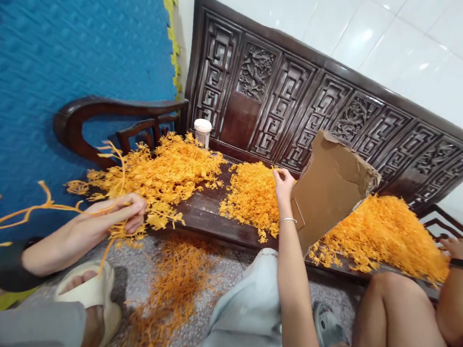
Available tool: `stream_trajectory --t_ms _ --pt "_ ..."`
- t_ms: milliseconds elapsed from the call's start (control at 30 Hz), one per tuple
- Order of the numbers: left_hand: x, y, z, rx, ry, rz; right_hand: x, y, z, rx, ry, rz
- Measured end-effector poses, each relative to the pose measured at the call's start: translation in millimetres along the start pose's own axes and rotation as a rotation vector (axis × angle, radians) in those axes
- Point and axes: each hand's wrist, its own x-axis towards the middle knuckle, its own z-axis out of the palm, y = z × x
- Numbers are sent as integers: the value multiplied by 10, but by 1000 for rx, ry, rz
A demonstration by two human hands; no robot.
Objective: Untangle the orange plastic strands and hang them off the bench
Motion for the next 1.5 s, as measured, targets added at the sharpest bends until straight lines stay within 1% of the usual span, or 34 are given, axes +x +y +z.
stream_trajectory --t_ms 133,200,267,367,433,500,567,633,700,767,833,900,967,1067,1133,1167,1200,1233,1333,1400,1500 --pt "-5 -128 -47 84 -36 -45 -59 112 32 -1 15 102" --pt "-9 -154 -68 105 -28 -51 -81 153 57 -21 -19 116" --pt "-7 -171 -92 96 -5 -66 -96 191 79 -83 -95 82" --pt "-3 -198 -127 61 16 -84 -113 242 107 -263 -172 -31" --pt "-4 -214 -145 57 15 -83 -121 269 121 -387 -162 -88" --pt "-5 -223 -161 68 13 -75 -128 281 129 -481 -140 -110" --pt "-2 -225 -174 77 13 -69 -134 269 135 -537 -113 -108" --pt "8 -220 -179 61 21 -75 -140 224 149 -543 -76 -109" --pt "23 -204 -171 20 35 -94 -155 135 182 -493 -55 -121" --pt "41 -174 -145 -39 58 -121 -193 -9 236 -396 -74 -148" --pt "61 -138 -107 -101 85 -161 -267 -212 305 -281 -126 -190" --pt "83 -109 -67 -151 106 -193 -382 -467 374 -174 -204 -235" --pt "107 -101 -29 -179 114 -208 -535 -750 429 -79 -325 -261" --pt "149 -124 26 -215 109 -189 -810 -1156 488 71 -608 -279" --pt "178 -145 66 -223 95 -164 -1000 -1363 528 128 -784 -323" --pt "191 -152 89 -220 88 -151 -1089 -1440 551 133 -842 -360" --pt "202 -155 114 -214 81 -141 -1170 -1498 577 118 -875 -406" --pt "210 -154 139 -206 74 -135 -1241 -1537 605 86 -882 -455" --pt "223 -133 211 -186 32 -120 -1373 -1566 683 -40 -832 -547" --pt "228 -118 242 -175 -1 -104 -1389 -1540 713 -61 -821 -538" --pt "243 -128 249 -169 -14 -70 -1345 -1493 713 -29 -854 -508"
